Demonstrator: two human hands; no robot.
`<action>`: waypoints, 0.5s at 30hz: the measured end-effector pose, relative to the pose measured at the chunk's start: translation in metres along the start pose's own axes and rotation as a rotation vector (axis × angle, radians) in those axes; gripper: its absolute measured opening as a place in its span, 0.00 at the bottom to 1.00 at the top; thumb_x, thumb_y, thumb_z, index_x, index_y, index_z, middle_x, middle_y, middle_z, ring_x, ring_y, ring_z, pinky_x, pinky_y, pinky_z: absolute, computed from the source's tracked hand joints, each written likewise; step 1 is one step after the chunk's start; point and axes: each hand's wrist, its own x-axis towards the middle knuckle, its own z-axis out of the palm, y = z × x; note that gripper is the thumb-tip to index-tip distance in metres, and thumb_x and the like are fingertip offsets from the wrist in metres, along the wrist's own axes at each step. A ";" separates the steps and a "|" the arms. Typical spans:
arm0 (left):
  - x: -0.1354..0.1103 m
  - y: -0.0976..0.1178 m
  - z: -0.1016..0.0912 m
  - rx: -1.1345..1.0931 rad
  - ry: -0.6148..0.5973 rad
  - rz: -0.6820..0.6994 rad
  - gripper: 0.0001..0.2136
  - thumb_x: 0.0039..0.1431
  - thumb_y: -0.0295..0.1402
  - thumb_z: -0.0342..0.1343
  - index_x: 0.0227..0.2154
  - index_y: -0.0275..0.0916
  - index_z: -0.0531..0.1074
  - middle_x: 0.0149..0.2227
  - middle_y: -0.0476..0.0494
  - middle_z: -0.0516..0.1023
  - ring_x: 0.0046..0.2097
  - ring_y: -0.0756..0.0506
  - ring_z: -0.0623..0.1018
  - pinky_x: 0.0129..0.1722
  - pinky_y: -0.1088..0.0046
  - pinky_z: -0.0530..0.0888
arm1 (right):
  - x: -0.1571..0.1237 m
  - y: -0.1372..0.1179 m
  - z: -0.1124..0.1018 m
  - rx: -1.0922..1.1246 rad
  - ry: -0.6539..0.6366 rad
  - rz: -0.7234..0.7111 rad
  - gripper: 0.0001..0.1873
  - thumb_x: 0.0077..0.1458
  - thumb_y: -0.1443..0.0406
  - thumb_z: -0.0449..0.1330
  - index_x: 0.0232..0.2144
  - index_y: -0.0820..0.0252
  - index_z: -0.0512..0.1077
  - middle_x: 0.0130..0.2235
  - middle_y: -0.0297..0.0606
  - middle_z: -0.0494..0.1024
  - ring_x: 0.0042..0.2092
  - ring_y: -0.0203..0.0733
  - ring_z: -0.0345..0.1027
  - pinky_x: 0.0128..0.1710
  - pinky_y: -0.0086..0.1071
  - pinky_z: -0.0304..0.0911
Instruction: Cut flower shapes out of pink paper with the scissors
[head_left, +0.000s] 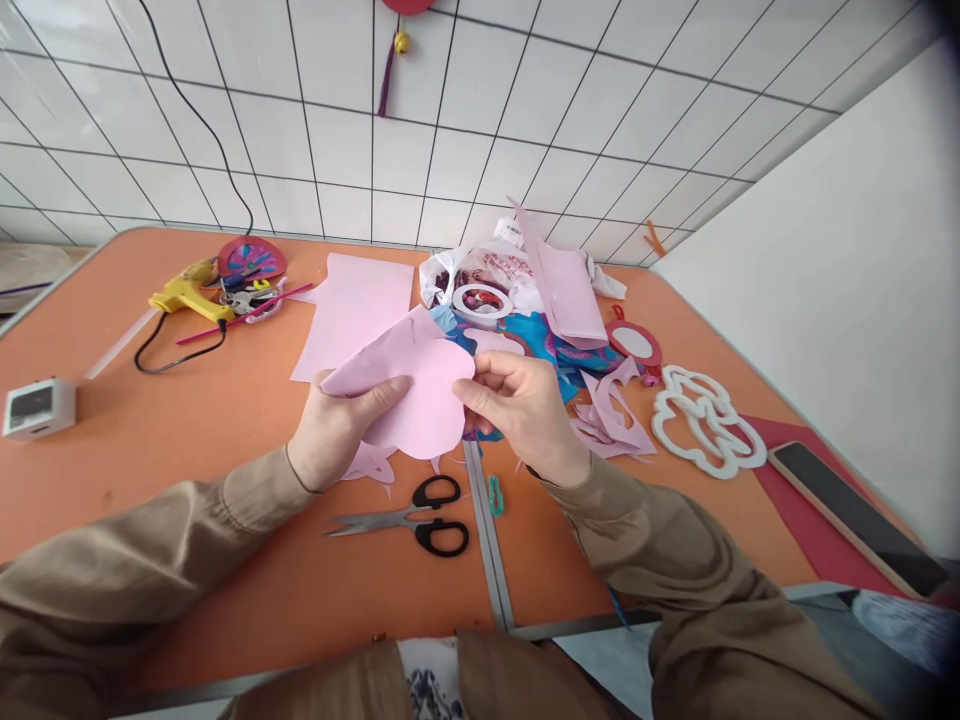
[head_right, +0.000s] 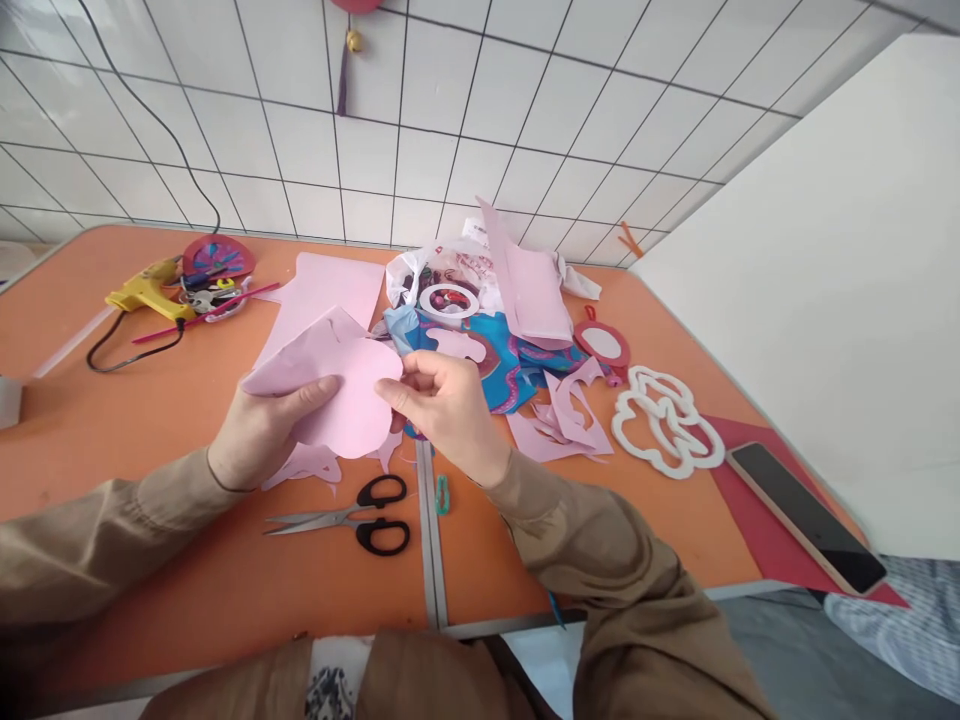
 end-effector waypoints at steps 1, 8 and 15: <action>0.000 -0.001 0.000 0.019 0.001 0.007 0.12 0.48 0.40 0.71 0.27 0.37 0.78 0.38 0.43 0.82 0.40 0.39 0.80 0.38 0.67 0.78 | -0.001 -0.001 0.001 -0.024 0.017 0.009 0.17 0.50 0.55 0.68 0.25 0.62 0.71 0.19 0.32 0.74 0.18 0.33 0.68 0.14 0.23 0.56; 0.002 -0.004 0.003 -0.014 0.056 0.040 0.13 0.47 0.39 0.72 0.29 0.34 0.80 0.35 0.42 0.82 0.36 0.42 0.80 0.34 0.70 0.78 | -0.002 -0.005 -0.003 -0.059 0.087 -0.048 0.17 0.59 0.56 0.60 0.24 0.62 0.71 0.21 0.34 0.76 0.18 0.33 0.69 0.14 0.23 0.60; 0.009 0.001 0.001 -0.234 0.069 0.074 0.24 0.47 0.34 0.72 0.50 0.37 0.78 0.45 0.40 0.83 0.46 0.37 0.81 0.41 0.65 0.81 | 0.002 -0.006 -0.014 -0.216 0.013 -0.026 0.10 0.56 0.64 0.59 0.24 0.62 0.72 0.20 0.32 0.74 0.18 0.32 0.67 0.17 0.25 0.57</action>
